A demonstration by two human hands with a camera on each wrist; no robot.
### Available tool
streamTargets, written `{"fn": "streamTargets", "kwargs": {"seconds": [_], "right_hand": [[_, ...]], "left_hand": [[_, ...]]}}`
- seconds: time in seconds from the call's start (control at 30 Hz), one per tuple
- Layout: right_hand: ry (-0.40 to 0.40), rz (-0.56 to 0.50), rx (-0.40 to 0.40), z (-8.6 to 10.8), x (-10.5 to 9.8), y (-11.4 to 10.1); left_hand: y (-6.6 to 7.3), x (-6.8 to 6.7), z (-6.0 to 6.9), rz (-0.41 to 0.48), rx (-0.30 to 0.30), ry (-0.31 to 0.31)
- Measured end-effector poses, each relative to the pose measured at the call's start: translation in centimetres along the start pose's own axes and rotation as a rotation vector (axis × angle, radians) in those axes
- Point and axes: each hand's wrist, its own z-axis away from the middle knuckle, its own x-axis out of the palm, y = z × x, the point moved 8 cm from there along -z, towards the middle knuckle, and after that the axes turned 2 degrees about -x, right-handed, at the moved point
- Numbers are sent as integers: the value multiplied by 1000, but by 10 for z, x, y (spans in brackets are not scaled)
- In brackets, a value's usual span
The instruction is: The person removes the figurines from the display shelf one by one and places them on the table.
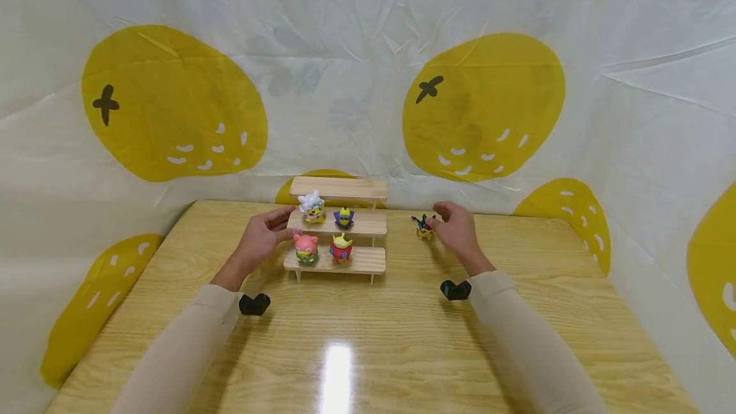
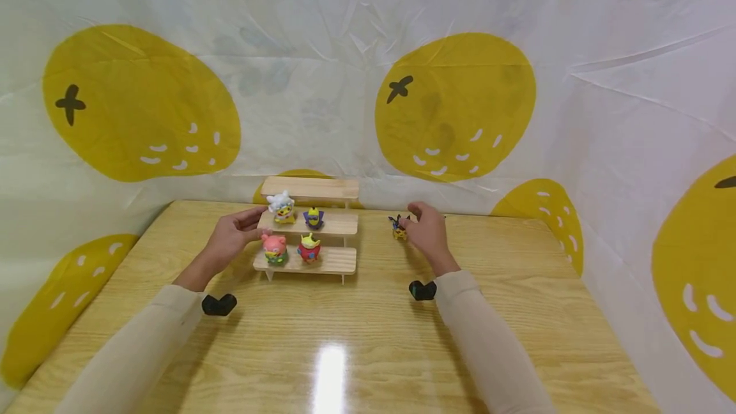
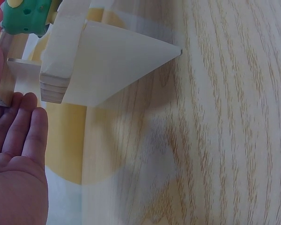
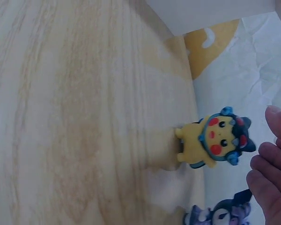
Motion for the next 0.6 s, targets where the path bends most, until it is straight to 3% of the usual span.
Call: {"fn": "streamTargets", "kwargs": {"seconds": [0.3, 0.6], "right_hand": [[33, -76, -38, 6, -15, -24], [4, -115, -18, 15, -14, -30]], "left_hand": [[-1, -2, -1, 5, -1, -5], [0, 0, -2, 13, -5, -1]]}}
